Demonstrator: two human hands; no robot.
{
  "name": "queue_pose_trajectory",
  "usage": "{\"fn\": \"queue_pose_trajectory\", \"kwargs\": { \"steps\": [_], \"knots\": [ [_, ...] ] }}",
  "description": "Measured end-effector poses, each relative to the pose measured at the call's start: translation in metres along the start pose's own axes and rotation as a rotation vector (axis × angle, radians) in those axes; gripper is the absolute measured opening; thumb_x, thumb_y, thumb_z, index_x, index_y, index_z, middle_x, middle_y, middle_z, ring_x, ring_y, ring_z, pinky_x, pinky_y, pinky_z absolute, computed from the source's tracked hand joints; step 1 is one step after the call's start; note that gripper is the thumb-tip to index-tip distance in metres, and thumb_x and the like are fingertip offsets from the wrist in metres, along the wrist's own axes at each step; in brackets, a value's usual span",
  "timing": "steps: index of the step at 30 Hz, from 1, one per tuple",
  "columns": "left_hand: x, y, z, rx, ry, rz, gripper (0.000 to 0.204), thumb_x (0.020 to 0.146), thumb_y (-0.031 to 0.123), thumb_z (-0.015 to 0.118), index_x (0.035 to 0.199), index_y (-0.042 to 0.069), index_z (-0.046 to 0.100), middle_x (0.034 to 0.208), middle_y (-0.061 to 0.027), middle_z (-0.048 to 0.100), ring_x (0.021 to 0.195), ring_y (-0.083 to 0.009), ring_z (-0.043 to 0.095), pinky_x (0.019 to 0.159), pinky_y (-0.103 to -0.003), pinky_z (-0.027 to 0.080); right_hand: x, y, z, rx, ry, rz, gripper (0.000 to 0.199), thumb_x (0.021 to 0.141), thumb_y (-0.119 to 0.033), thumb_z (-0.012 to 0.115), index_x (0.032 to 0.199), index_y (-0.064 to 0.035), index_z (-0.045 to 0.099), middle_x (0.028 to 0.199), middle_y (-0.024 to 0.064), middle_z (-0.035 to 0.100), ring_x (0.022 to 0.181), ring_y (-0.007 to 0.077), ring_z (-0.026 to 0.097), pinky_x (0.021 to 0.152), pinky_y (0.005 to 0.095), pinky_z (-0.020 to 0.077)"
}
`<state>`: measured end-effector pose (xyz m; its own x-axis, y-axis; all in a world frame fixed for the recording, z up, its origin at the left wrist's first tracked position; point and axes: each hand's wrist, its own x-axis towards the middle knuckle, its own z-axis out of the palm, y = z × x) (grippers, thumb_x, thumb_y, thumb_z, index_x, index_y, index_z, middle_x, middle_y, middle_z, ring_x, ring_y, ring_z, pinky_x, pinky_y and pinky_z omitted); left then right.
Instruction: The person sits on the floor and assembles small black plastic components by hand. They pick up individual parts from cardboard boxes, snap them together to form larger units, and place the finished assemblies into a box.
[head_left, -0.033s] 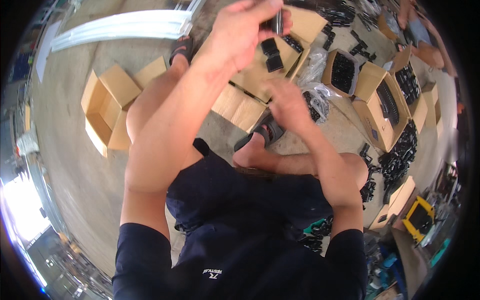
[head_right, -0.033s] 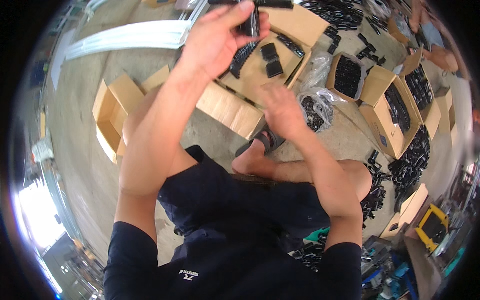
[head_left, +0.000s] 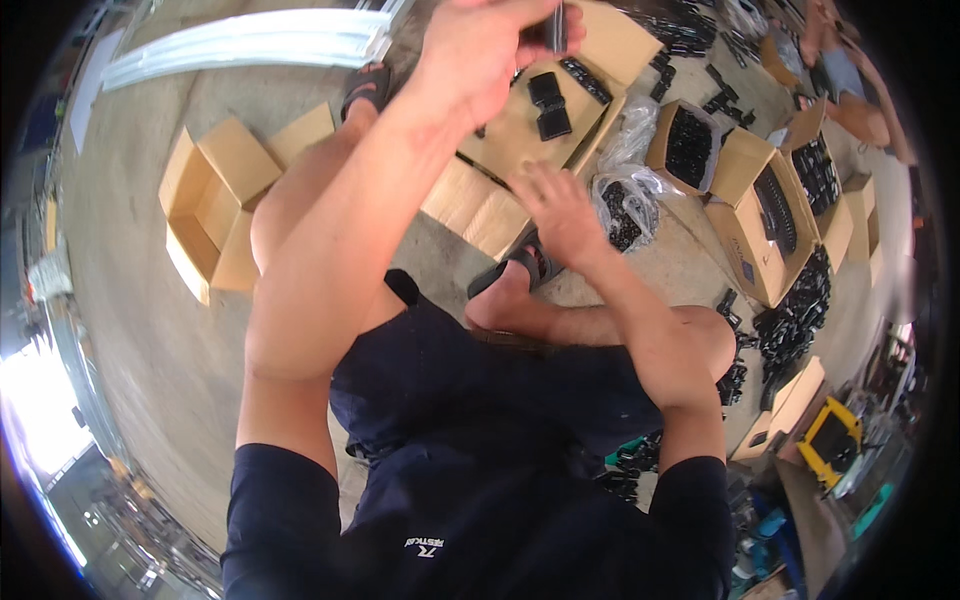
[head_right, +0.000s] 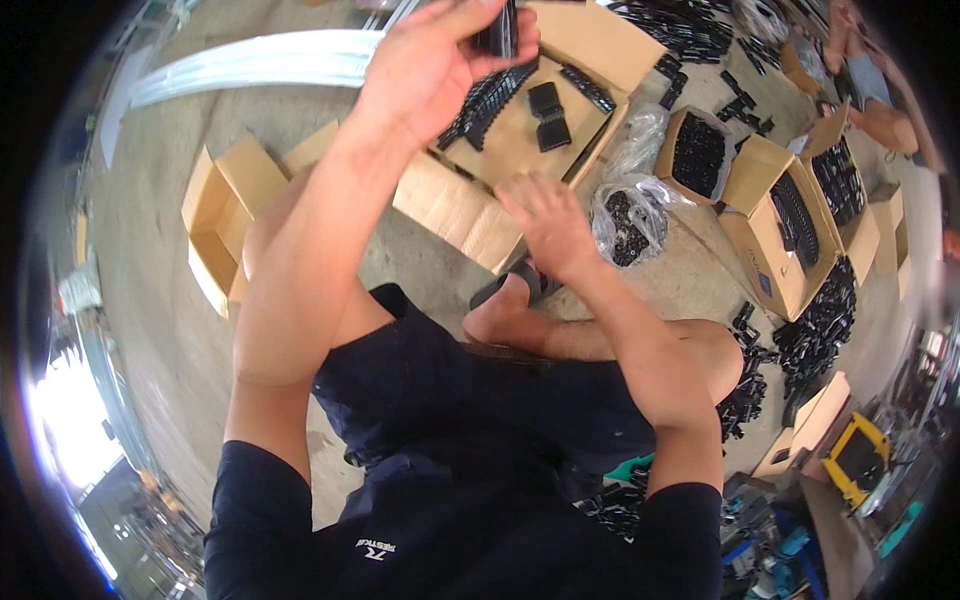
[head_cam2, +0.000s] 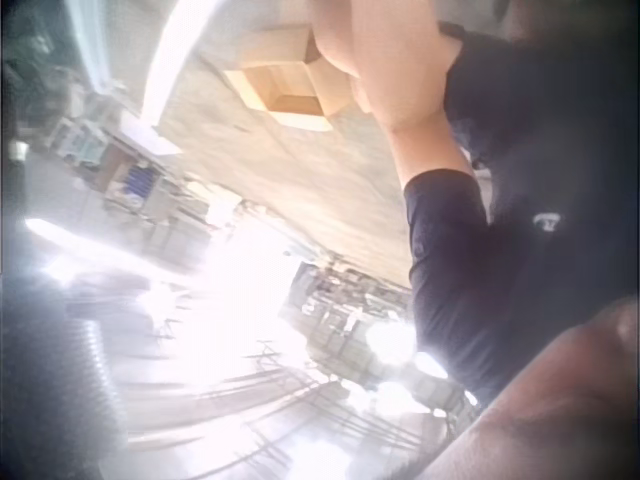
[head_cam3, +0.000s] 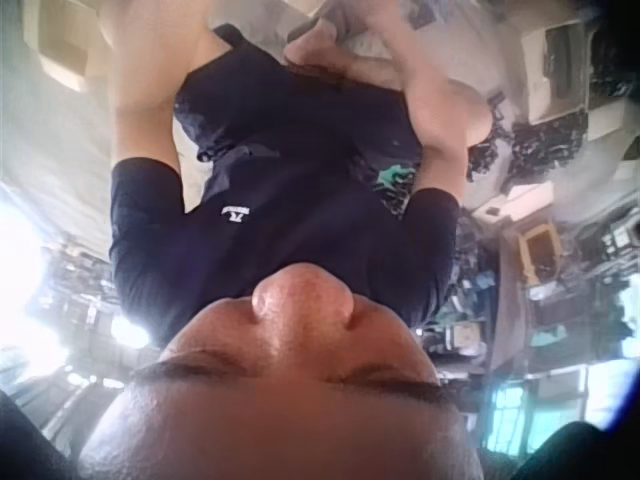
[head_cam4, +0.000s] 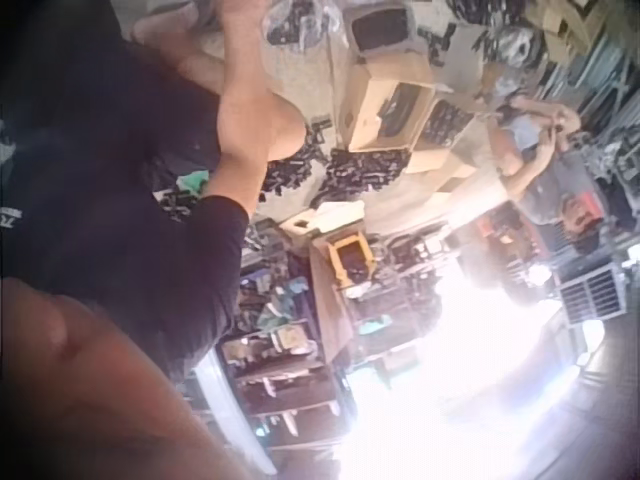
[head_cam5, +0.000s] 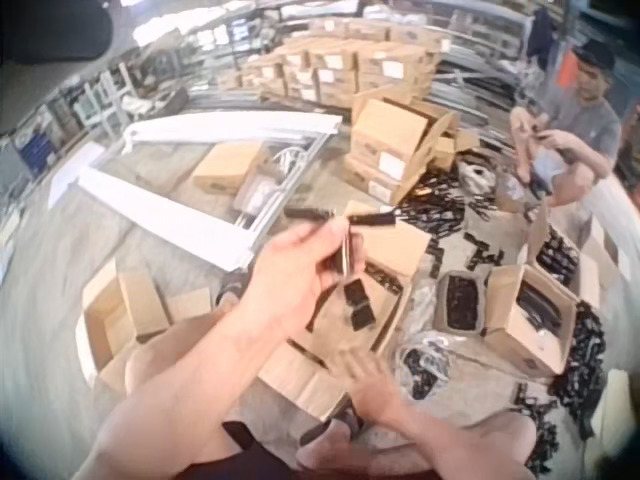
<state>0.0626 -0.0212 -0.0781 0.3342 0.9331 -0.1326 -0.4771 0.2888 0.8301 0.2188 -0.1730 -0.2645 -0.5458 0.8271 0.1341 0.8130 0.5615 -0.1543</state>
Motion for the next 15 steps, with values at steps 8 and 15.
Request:
{"fn": "queue_pose_trajectory", "kwargs": {
  "steps": [8,15],
  "knots": [
    [-0.022,0.06,-0.05,0.04,0.089,0.357,0.021,0.098,0.017,0.07,0.086,0.0,0.068,0.077,-0.0079,0.065,0.064,-0.0163,0.057,0.061,-0.032,0.046,0.007,0.024,0.077,0.683,0.089,0.448,0.032,0.101,-0.029,0.062,0.113,-0.0013,0.073,0.1,0.0158,0.077,0.087,0.03,0.074,0.079,0.0381,0.0564],
    [-0.071,0.076,-0.087,-0.065,0.181,0.483,0.021,0.093,0.014,0.073,0.078,0.0,0.067,0.07,-0.0054,0.062,0.06,-0.0157,0.054,0.055,-0.035,0.041,0.014,0.015,0.082,1.058,0.055,1.08,0.035,0.1,-0.03,0.07,0.102,0.0047,0.068,0.084,0.0103,0.071,0.063,0.0165,0.065,0.056,0.0289,0.0556]
  ]
}}
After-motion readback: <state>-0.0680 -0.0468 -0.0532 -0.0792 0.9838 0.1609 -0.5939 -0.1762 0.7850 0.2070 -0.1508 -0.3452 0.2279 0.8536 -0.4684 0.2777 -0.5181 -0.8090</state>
